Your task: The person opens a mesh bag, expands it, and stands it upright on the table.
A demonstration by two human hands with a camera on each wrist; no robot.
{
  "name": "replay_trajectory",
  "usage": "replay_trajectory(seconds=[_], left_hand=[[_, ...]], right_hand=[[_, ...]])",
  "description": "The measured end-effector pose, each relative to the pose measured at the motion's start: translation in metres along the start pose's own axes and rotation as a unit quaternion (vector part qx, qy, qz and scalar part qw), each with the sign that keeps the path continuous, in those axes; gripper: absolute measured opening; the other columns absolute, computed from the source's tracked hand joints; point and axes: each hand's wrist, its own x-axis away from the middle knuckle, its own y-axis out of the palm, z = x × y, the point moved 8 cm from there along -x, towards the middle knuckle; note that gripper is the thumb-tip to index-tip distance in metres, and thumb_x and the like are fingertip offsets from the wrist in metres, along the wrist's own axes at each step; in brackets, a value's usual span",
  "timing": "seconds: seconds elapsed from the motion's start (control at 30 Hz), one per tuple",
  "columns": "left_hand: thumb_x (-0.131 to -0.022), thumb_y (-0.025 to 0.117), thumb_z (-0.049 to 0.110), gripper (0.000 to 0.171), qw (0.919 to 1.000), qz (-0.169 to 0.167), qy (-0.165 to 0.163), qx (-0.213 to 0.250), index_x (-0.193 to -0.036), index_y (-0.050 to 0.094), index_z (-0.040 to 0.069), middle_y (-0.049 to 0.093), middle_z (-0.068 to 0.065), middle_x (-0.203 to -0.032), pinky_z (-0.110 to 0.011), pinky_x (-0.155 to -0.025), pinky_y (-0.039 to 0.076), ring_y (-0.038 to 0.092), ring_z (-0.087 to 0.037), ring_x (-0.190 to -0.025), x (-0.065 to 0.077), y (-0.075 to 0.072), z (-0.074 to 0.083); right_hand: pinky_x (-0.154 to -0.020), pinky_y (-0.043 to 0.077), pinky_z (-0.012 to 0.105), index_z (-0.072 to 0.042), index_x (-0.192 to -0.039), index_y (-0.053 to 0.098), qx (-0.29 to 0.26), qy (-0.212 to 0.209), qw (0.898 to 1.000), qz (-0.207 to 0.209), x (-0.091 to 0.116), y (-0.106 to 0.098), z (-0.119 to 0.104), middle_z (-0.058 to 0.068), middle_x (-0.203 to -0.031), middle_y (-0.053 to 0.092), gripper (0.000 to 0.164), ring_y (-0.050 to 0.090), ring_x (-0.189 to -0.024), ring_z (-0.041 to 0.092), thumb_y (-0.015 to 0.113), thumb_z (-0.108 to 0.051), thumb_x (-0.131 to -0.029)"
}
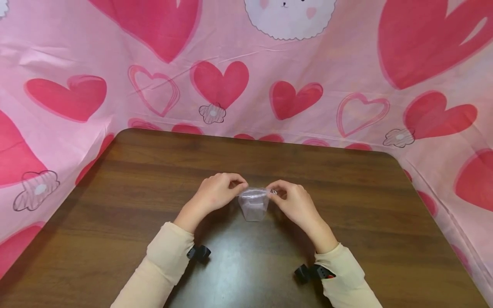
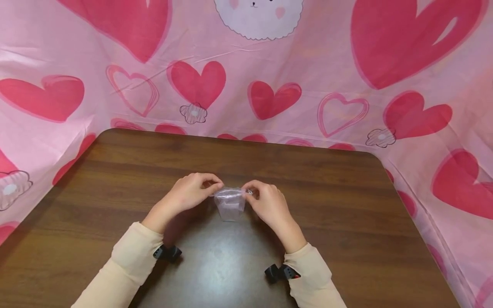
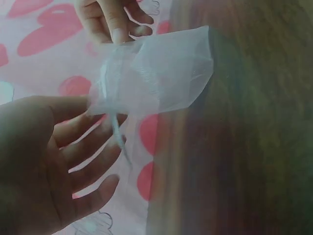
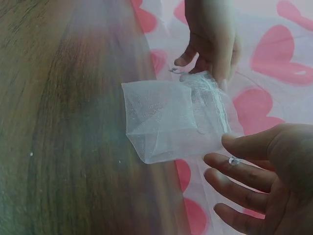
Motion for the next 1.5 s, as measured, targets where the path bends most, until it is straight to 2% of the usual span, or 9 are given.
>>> replay_trajectory(seconds=[0.27, 0.43, 0.53, 0.67, 0.77, 0.87, 1.2, 1.4, 1.5], left_hand=[[-0.095, 0.066, 0.039, 0.017, 0.9977, -0.034, 0.034, -0.049, -0.102, 0.077, 0.028, 0.071, 0.013, -0.089, -0.038, -0.073, 0.048, 0.064, -0.010, -0.082, -0.012, 0.000, 0.012], [-0.094, 0.068, 0.037, 0.014, 0.9949, -0.043, 0.062, -0.068, -0.098, 0.078, 0.028, 0.067, 0.014, -0.077, -0.034, -0.065, 0.044, 0.058, -0.009, -0.068, -0.018, 0.000, 0.018], [-0.094, 0.068, 0.035, 0.013, 0.9925, -0.045, 0.081, -0.079, -0.097, 0.078, 0.027, 0.063, 0.014, -0.070, -0.033, -0.060, 0.042, 0.055, -0.008, -0.061, -0.020, 0.000, 0.022], [-0.094, 0.068, 0.036, 0.014, 0.9900, -0.052, 0.095, -0.091, -0.098, 0.078, 0.028, 0.061, 0.013, -0.067, -0.032, -0.057, 0.042, 0.054, -0.008, -0.059, -0.022, 0.001, 0.025], [-0.093, 0.069, 0.039, 0.015, 0.9889, -0.054, 0.101, -0.095, -0.099, 0.078, 0.029, 0.062, 0.015, -0.068, -0.031, -0.057, 0.042, 0.055, -0.007, -0.062, -0.022, 0.000, 0.025], [-0.092, 0.070, 0.040, 0.015, 0.9877, -0.057, 0.106, -0.100, -0.099, 0.078, 0.030, 0.062, 0.016, -0.069, -0.031, -0.058, 0.043, 0.056, -0.006, -0.064, -0.021, 0.000, 0.026], [-0.090, 0.072, 0.040, 0.015, 0.9877, -0.076, 0.093, -0.100, -0.098, 0.078, 0.029, 0.065, 0.017, -0.073, -0.030, -0.058, 0.043, 0.056, -0.005, -0.064, -0.021, 0.004, 0.020], [-0.090, 0.071, 0.037, 0.010, 0.9870, -0.113, 0.065, -0.094, -0.088, 0.078, 0.030, 0.064, 0.019, -0.072, -0.031, -0.061, 0.044, 0.056, -0.006, -0.064, -0.017, 0.009, 0.014], [-0.090, 0.069, 0.034, 0.011, 0.9869, -0.113, 0.061, -0.098, -0.084, 0.077, 0.030, 0.062, 0.019, -0.066, -0.032, -0.060, 0.044, 0.055, -0.008, -0.062, -0.014, 0.009, 0.012]], right_hand=[[-0.065, 0.049, 0.033, -0.015, -0.100, 0.075, 0.031, -0.035, 0.999, 0.013, -0.004, -0.008, -0.012, -0.004, -0.088, 0.072, 0.014, 0.064, -0.076, 0.014, 0.075, -0.024, -0.089], [-0.063, 0.047, 0.034, -0.016, -0.098, 0.076, 0.057, -0.062, 0.996, 0.012, -0.014, -0.013, -0.020, -0.005, -0.084, 0.072, 0.015, 0.060, -0.069, 0.011, 0.074, -0.029, -0.090], [-0.064, 0.048, 0.034, -0.016, -0.096, 0.078, 0.059, -0.072, 0.996, -0.020, -0.025, -0.011, -0.022, -0.006, -0.082, 0.072, 0.015, 0.059, -0.069, 0.011, 0.076, -0.029, -0.089], [-0.065, 0.049, 0.033, -0.018, -0.093, 0.079, 0.073, -0.067, 0.991, -0.095, -0.037, -0.003, -0.024, -0.009, -0.082, 0.072, 0.014, 0.060, -0.070, 0.010, 0.078, -0.030, -0.086], [-0.060, 0.047, 0.031, -0.019, -0.093, 0.079, 0.089, -0.061, 0.984, -0.139, -0.043, 0.002, -0.028, -0.011, -0.080, 0.071, 0.015, 0.057, -0.064, 0.009, 0.079, -0.032, -0.085], [-0.055, 0.045, 0.031, -0.020, -0.092, 0.080, 0.107, -0.057, 0.979, -0.165, -0.048, 0.004, -0.033, -0.010, -0.073, 0.069, 0.015, 0.056, -0.057, 0.009, 0.080, -0.033, -0.084], [-0.058, 0.047, 0.030, -0.019, -0.088, 0.079, 0.163, -0.041, 0.963, -0.211, -0.054, 0.012, -0.037, -0.012, -0.071, 0.067, 0.014, 0.057, -0.055, 0.007, 0.080, -0.033, -0.084], [-0.056, 0.045, 0.031, -0.019, -0.084, 0.078, 0.185, -0.049, 0.965, -0.181, -0.052, 0.011, -0.036, -0.012, -0.062, 0.061, 0.009, 0.053, -0.053, 0.007, 0.078, -0.028, -0.086], [-0.056, 0.045, 0.031, -0.022, -0.084, 0.078, 0.181, -0.041, 0.965, -0.184, -0.049, 0.011, -0.035, -0.014, -0.062, 0.061, 0.010, 0.055, -0.053, 0.007, 0.079, -0.032, -0.085]])
